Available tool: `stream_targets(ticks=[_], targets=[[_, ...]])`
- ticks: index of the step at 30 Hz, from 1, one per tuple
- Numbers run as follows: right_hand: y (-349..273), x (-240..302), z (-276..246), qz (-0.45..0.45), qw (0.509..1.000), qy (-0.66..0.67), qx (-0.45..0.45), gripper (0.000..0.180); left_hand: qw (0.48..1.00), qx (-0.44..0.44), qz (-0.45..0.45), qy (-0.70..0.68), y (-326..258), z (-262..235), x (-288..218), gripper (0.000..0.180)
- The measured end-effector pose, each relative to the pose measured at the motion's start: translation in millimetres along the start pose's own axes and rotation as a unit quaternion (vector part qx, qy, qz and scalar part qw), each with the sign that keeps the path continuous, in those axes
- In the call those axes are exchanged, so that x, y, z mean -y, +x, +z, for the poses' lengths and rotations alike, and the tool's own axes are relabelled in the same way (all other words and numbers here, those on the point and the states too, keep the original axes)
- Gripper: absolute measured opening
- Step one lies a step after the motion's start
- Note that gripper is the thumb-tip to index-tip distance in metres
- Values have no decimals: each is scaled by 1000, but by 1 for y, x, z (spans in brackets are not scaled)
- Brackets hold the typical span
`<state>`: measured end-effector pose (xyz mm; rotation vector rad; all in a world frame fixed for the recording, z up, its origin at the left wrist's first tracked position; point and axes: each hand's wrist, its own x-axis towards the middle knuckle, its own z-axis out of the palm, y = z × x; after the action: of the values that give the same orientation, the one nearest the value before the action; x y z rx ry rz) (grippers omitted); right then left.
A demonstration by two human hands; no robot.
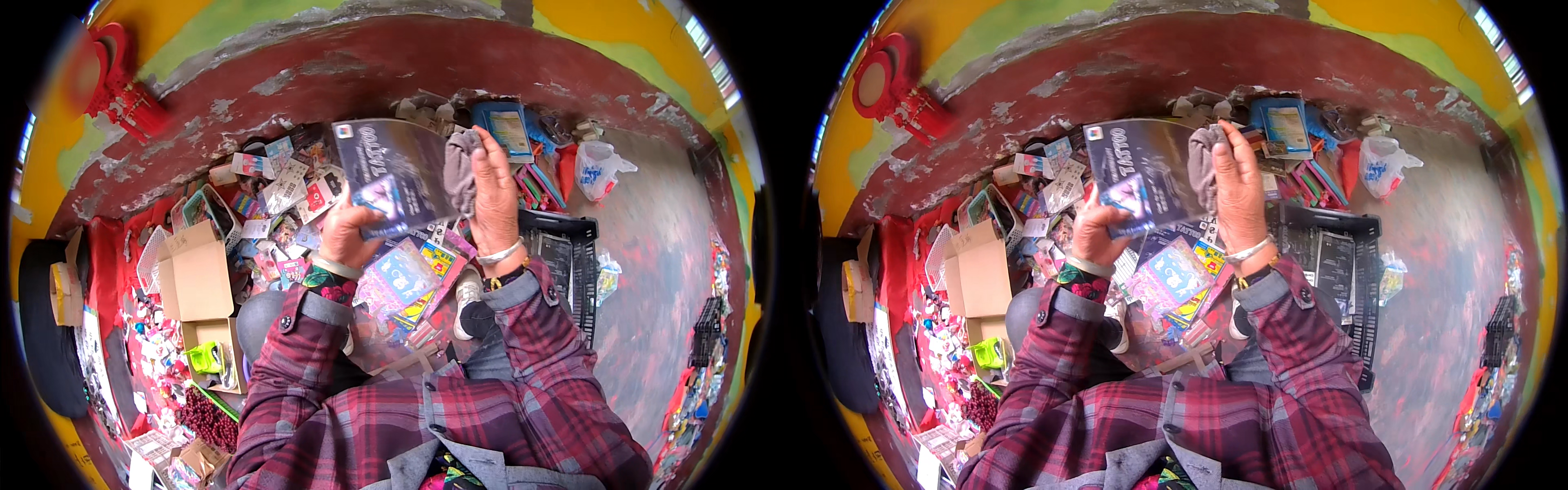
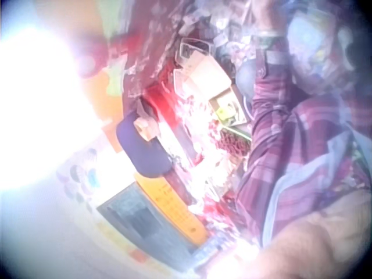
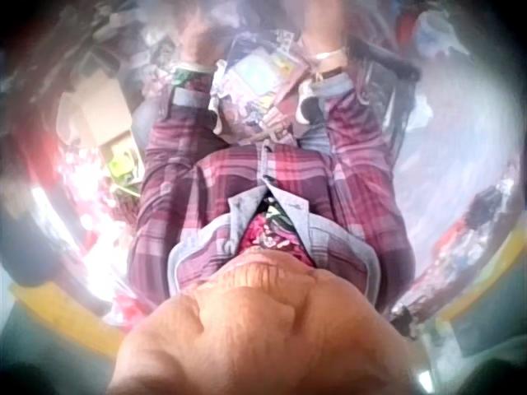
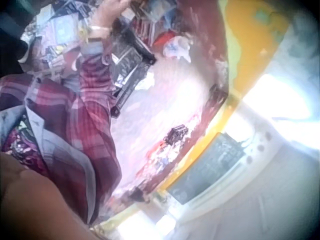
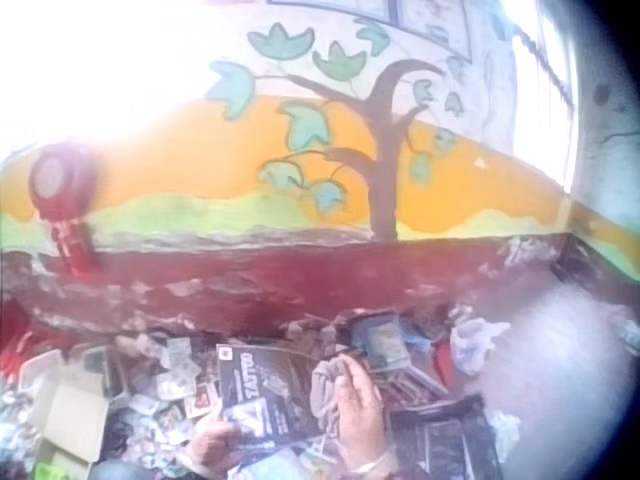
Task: The person sits on the floor and sorts through a pile of stationery items, including temporary tattoo sheets and sticker packs. They pick up individual items, flip them over to inspect both sides, and wipe the surfaces with a cloth before placing them back into the pile.
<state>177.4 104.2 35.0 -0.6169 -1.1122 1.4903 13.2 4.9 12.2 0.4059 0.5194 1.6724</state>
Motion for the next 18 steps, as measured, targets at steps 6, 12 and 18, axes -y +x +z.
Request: stream_targets(ticks=[6,12,18], targets=[[-23,-3,17,-103,942,-310,81,32,994,27,-105,32,-13,16,14,70],[-32,-13,21,-362,794,-439,215,30,886,226,82,396,-12,-3,19,61],[-7,1,9,-313,855,-404,92,28,923,199,-36,328,-18,16,29,84]])
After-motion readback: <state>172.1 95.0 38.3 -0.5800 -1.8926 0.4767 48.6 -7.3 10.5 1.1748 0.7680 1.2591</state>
